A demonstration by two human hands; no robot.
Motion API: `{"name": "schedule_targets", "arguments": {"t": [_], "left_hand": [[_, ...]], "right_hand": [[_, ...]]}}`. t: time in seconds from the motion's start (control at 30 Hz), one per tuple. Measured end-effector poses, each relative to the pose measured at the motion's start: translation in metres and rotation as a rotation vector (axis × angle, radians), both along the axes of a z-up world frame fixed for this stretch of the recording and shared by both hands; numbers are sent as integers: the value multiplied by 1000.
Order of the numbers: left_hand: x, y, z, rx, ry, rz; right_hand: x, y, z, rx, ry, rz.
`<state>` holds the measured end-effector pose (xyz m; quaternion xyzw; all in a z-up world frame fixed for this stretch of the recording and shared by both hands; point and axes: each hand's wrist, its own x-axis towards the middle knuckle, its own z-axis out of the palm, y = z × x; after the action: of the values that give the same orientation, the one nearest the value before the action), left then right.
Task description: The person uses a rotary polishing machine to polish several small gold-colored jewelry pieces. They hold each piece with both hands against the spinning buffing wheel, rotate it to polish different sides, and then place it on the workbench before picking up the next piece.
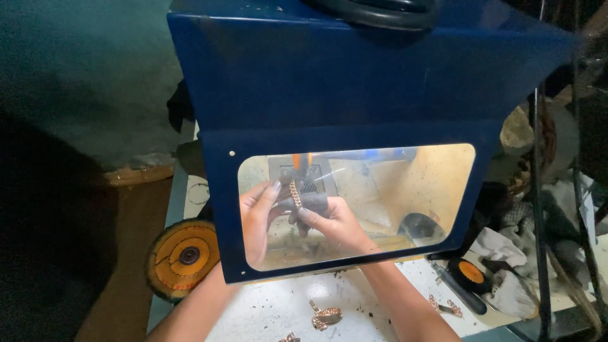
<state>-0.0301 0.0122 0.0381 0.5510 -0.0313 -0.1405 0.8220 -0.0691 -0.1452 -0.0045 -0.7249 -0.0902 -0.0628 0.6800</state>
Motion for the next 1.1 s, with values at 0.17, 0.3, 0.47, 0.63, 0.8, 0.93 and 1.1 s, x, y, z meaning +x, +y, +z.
{"name": "schedule_targets", "arguments": {"t": [0.17, 0.3, 0.47, 0.63, 0.8, 0.93, 1.1], "left_hand": [[-4, 2, 6, 70, -10, 1], [-2, 5, 4, 137, -3, -14], [-5, 1, 11, 103, 0, -49], [6, 0, 13, 190, -33, -33], [9, -8, -2, 143, -83, 6], [9, -9, -1, 139, -120, 31], [11, -13, -9, 167, -92, 57]], "right_hand": [[-4, 6, 8, 57, 104, -60], [-9, 10, 15, 158, 156, -79], [15, 3, -12, 254, 91, -127], [30, 7, -17, 268, 35, -253], [21, 17, 9, 203, -43, -259], [20, 17, 10, 202, -44, -247], [24, 13, 0, 242, -54, -214]]}}
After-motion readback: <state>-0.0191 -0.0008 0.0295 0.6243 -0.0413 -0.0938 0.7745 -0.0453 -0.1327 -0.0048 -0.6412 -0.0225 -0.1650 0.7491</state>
